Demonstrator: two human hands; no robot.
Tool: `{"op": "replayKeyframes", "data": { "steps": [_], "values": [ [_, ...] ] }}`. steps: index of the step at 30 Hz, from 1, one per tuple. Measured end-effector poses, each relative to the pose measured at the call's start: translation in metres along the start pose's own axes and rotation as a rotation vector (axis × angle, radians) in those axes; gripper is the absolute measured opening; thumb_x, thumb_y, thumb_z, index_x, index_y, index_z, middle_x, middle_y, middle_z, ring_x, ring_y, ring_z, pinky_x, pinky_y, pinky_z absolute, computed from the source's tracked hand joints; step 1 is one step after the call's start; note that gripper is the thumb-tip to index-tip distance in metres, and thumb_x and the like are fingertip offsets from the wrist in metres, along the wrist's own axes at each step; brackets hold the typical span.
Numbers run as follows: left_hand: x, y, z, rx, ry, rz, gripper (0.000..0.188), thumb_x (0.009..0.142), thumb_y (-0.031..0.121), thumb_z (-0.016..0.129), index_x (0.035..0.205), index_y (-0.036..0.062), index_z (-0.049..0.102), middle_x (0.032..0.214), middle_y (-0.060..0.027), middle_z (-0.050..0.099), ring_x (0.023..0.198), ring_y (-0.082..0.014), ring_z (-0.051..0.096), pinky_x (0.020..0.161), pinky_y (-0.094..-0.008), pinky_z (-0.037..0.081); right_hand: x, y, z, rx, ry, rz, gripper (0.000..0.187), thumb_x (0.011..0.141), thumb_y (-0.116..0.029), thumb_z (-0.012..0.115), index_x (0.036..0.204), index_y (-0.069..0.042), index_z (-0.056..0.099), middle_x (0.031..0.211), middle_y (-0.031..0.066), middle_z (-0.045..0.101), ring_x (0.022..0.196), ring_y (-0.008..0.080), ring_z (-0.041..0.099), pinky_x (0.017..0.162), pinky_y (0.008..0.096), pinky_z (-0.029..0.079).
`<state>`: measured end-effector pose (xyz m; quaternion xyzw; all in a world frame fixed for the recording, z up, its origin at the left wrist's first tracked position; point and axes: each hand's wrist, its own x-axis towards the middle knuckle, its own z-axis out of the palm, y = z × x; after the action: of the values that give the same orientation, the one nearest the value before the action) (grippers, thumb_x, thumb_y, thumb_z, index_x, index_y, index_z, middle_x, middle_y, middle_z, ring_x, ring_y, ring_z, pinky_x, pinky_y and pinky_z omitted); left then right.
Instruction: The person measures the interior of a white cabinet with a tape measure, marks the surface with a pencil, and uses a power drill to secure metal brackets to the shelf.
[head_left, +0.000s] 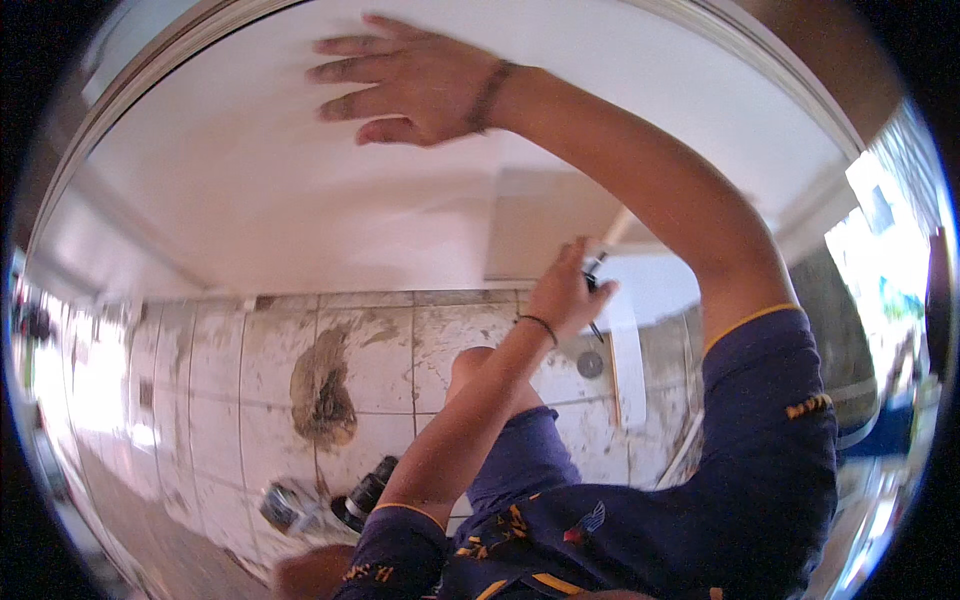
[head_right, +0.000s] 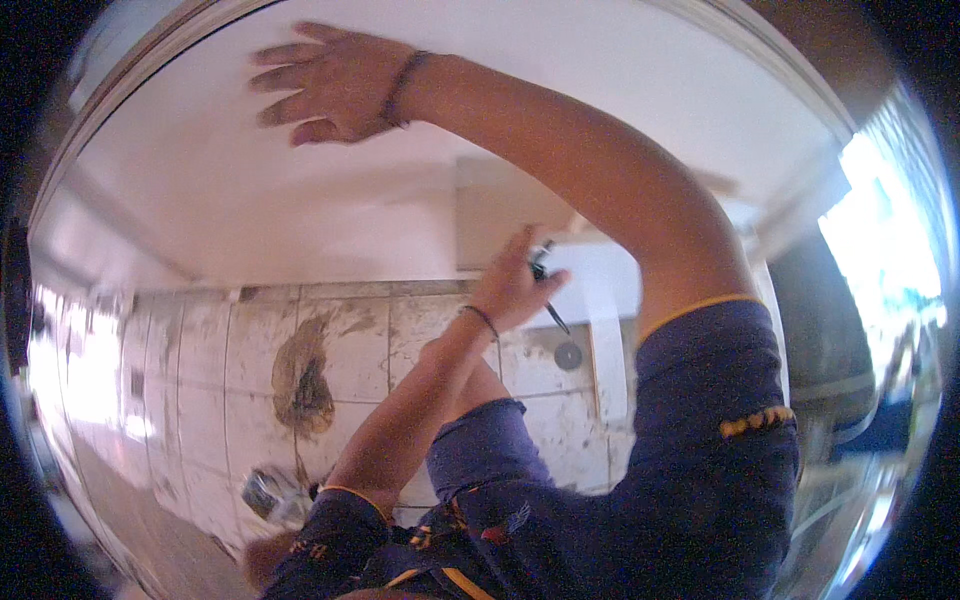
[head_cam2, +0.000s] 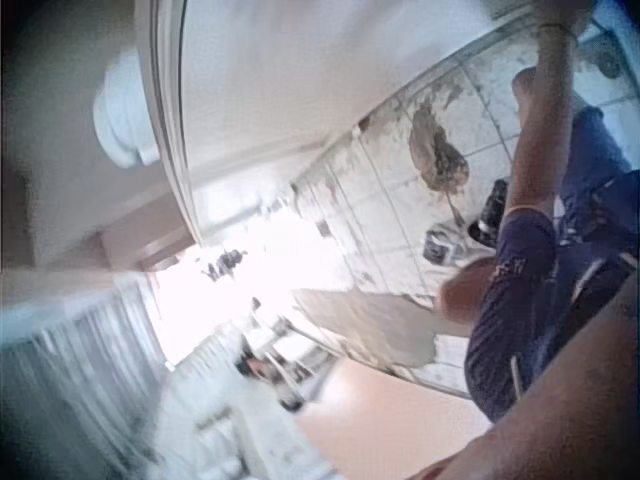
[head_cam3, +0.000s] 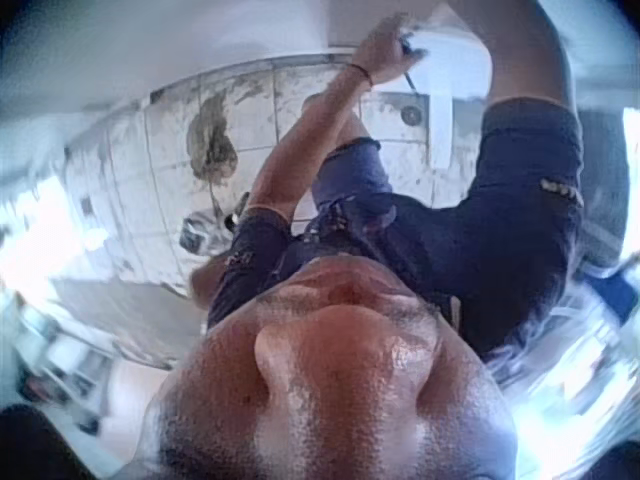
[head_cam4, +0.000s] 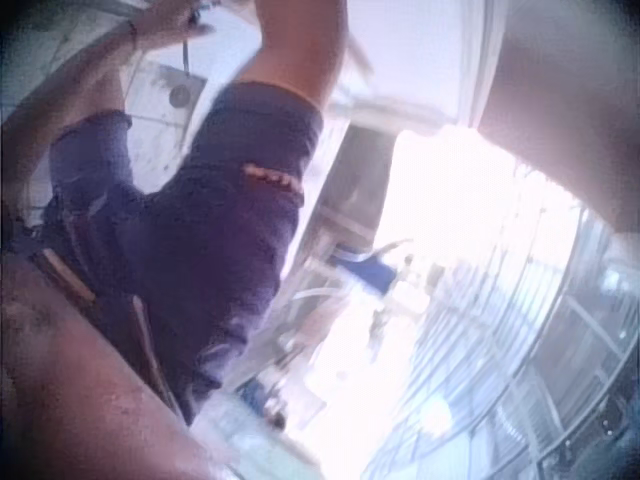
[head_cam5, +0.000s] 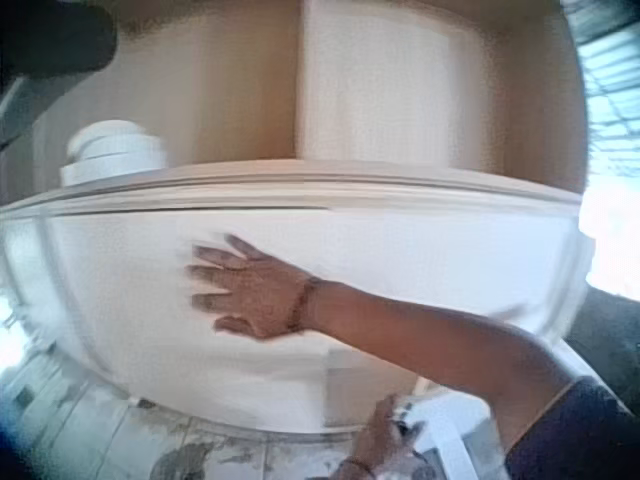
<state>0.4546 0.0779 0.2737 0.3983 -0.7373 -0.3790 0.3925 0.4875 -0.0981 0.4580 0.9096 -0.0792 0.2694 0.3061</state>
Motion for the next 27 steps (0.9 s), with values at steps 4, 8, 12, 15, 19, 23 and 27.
{"op": "replayKeyframes", "data": {
  "steps": [4, 8, 12, 15, 19, 23, 27],
  "values": [
    [-0.003, 0.002, -0.012, -0.018, -0.001, -0.047, 0.058, 0.075, 0.026, 0.070, 0.120, 0.0031, 0.041, 0.113, -0.0222, 0.053, 0.103, -0.0379, 0.054, 0.087, -0.0413, 0.045, -0.135, 0.019, -0.142, 0.026, 0.028, 0.704, 0.039, 0.082, -0.028, 0.061, 0.117, -0.011, 0.056, 0.137, 0.0115, 0.039, 0.132, 0.0296, 0.028, 0.110, 0.0470, 0.019],
    [-0.001, 0.020, -0.004, -0.006, -0.034, -0.062, 0.059, 0.074, 0.026, 0.071, 0.120, 0.0031, 0.042, 0.112, -0.0218, 0.053, 0.101, -0.0370, 0.055, 0.087, -0.0406, 0.045, -0.250, -0.009, -0.161, -0.238, -0.329, 0.734, 0.030, 0.088, -0.033, 0.055, 0.104, -0.009, 0.063, 0.109, 0.0104, 0.061, 0.101, 0.0285, 0.056, 0.092, 0.0402, 0.043],
    [0.000, 0.010, -0.004, 0.002, 0.000, 0.021, 0.058, 0.073, 0.026, 0.072, 0.119, 0.0036, 0.044, 0.110, -0.0212, 0.054, 0.099, -0.0357, 0.057, 0.086, -0.0404, 0.045, -0.282, -0.045, -0.115, 0.043, -0.683, 1.067, 0.043, 0.088, -0.039, 0.054, 0.113, -0.005, 0.060, 0.113, 0.0127, 0.059, 0.111, 0.0286, 0.052, 0.095, 0.0392, 0.041],
    [0.010, 0.011, -0.012, -0.054, -0.054, -0.014, 0.057, 0.072, 0.026, 0.073, 0.117, 0.0042, 0.045, 0.110, -0.0200, 0.054, 0.099, -0.0333, 0.057, 0.086, -0.0397, 0.045, -0.277, -0.055, -0.119, -0.012, -0.723, 1.010, 0.048, 0.088, -0.042, 0.053, 0.116, -0.003, 0.059, 0.117, 0.0146, 0.057, 0.112, 0.0296, 0.051, 0.096, 0.0395, 0.040],
    [0.029, 0.012, -0.034, -0.251, -0.323, -0.323, 0.067, 0.071, 0.028, 0.074, 0.125, 0.0021, 0.042, 0.114, -0.0211, 0.052, 0.105, -0.0310, 0.055, 0.090, -0.0376, 0.044, -0.272, -0.074, -0.131, 0.165, -0.683, 1.028, 0.046, 0.087, -0.041, 0.056, 0.109, -0.001, 0.062, 0.113, 0.0161, 0.056, 0.106, 0.0315, 0.052, 0.094, 0.0402, 0.039],
    [0.027, -0.006, -0.017, 0.021, -0.106, 0.039, 0.082, 0.072, 0.031, 0.072, 0.135, -0.0015, 0.032, 0.122, -0.0260, 0.048, 0.115, -0.0342, 0.049, 0.097, -0.0367, 0.040, -0.262, -0.101, -0.143, 0.263, -0.577, 0.955, 0.039, 0.082, -0.037, 0.063, 0.102, -0.003, 0.064, 0.104, 0.0130, 0.059, 0.102, 0.0309, 0.053, 0.093, 0.0416, 0.039],
    [0.024, 0.013, -0.011, 0.141, -0.207, -0.014, 0.083, 0.071, 0.029, 0.070, 0.136, -0.0025, 0.030, 0.125, -0.0286, 0.044, 0.117, -0.0387, 0.046, 0.099, -0.0385, 0.039, -0.254, -0.121, -0.149, 0.224, -0.503, 0.980, 0.035, 0.078, -0.033, 0.068, 0.097, -0.003, 0.065, 0.097, 0.0125, 0.058, 0.097, 0.0312, 0.054, 0.088, 0.0426, 0.041]
  ]
}}
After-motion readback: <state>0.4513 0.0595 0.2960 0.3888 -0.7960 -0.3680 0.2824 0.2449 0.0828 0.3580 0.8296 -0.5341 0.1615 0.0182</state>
